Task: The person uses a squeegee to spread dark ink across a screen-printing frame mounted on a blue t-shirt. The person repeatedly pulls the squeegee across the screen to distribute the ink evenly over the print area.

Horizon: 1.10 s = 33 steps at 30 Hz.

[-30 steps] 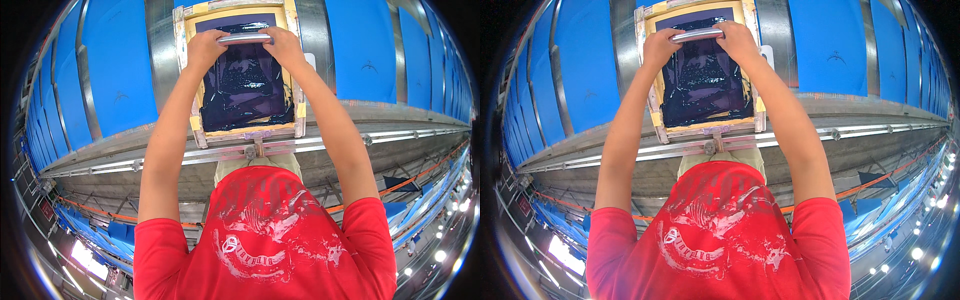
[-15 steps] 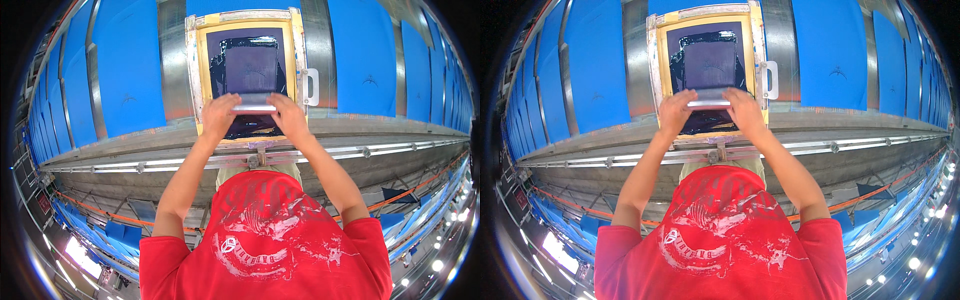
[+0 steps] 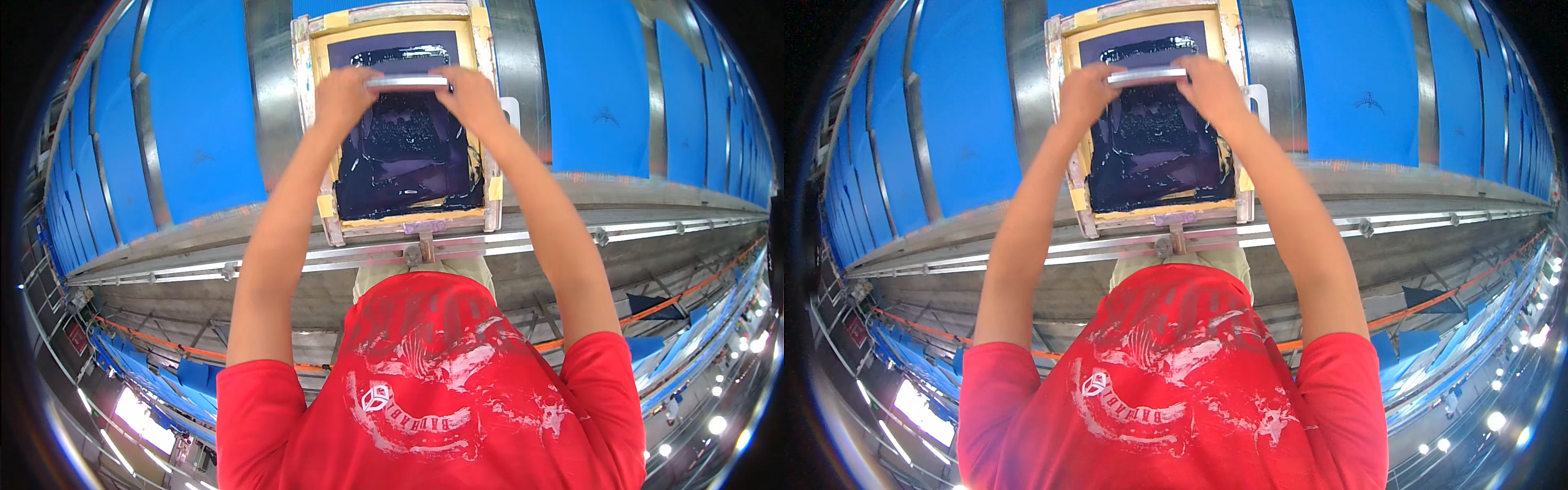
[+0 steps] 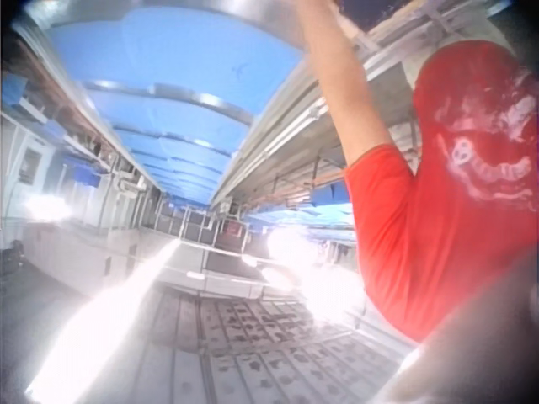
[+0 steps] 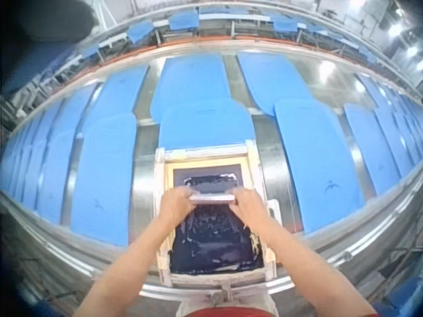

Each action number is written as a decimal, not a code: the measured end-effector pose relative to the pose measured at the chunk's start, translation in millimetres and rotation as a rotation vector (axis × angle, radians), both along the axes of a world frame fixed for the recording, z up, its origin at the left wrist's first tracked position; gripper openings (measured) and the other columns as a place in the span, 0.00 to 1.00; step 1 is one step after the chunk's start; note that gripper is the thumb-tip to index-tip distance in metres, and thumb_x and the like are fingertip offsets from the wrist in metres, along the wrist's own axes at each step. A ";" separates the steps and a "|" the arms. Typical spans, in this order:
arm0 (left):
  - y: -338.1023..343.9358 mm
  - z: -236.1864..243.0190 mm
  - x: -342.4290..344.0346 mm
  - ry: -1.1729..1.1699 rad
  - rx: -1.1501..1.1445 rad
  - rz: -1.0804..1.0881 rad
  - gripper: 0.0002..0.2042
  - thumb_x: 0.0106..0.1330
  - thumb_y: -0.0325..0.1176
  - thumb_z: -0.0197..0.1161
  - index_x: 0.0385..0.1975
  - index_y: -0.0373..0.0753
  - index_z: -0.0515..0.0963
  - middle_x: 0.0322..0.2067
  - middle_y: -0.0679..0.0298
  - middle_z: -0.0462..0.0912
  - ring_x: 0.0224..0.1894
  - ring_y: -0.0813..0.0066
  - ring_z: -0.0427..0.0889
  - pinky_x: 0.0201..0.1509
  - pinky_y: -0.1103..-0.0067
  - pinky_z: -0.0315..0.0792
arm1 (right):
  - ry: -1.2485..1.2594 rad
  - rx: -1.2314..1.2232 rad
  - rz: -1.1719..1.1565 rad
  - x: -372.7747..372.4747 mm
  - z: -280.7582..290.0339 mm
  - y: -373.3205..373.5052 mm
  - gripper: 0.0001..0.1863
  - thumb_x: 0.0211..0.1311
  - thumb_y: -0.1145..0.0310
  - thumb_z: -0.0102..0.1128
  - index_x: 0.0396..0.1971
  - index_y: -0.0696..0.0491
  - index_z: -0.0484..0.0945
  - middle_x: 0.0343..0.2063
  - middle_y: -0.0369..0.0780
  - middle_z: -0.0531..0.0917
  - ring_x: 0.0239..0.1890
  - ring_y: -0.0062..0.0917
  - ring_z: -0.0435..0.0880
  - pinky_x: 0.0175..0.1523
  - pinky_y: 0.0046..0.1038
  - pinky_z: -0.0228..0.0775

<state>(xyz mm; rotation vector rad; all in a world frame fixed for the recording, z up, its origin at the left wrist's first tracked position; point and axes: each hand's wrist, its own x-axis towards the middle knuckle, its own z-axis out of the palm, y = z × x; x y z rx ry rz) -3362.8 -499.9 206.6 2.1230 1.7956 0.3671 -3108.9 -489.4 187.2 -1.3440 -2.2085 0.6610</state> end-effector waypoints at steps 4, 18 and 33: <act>-76.2 -4.7 6.8 -0.070 0.092 0.009 0.12 0.55 0.28 0.71 0.40 0.48 0.88 0.41 0.63 0.89 0.41 0.58 0.88 0.43 0.68 0.81 | 0.065 -0.096 0.002 1.0 1.8 -75.3 0.19 0.56 0.76 0.64 0.50 0.55 0.81 0.49 0.47 0.84 0.52 0.43 0.83 0.58 0.40 0.75; -36.4 6.0 -20.1 -0.182 -0.025 0.101 0.16 0.54 0.33 0.74 0.44 0.47 0.88 0.31 0.55 0.88 0.34 0.58 0.88 0.40 0.70 0.80 | 0.317 -0.184 -0.552 81.0 -39.9 -49.0 0.22 0.64 0.58 0.70 0.55 0.49 0.81 0.44 0.45 0.85 0.44 0.31 0.84 0.51 0.33 0.75; -107.0 -0.2 -4.7 -0.255 0.360 -0.051 0.22 0.53 0.20 0.67 0.51 0.41 0.82 0.55 0.58 0.84 0.61 0.56 0.80 0.64 0.67 0.75 | 0.395 0.000 -0.571 50.0 12.8 -35.7 0.13 0.72 0.62 0.59 0.44 0.55 0.84 0.36 0.46 0.88 0.38 0.31 0.85 0.47 0.33 0.74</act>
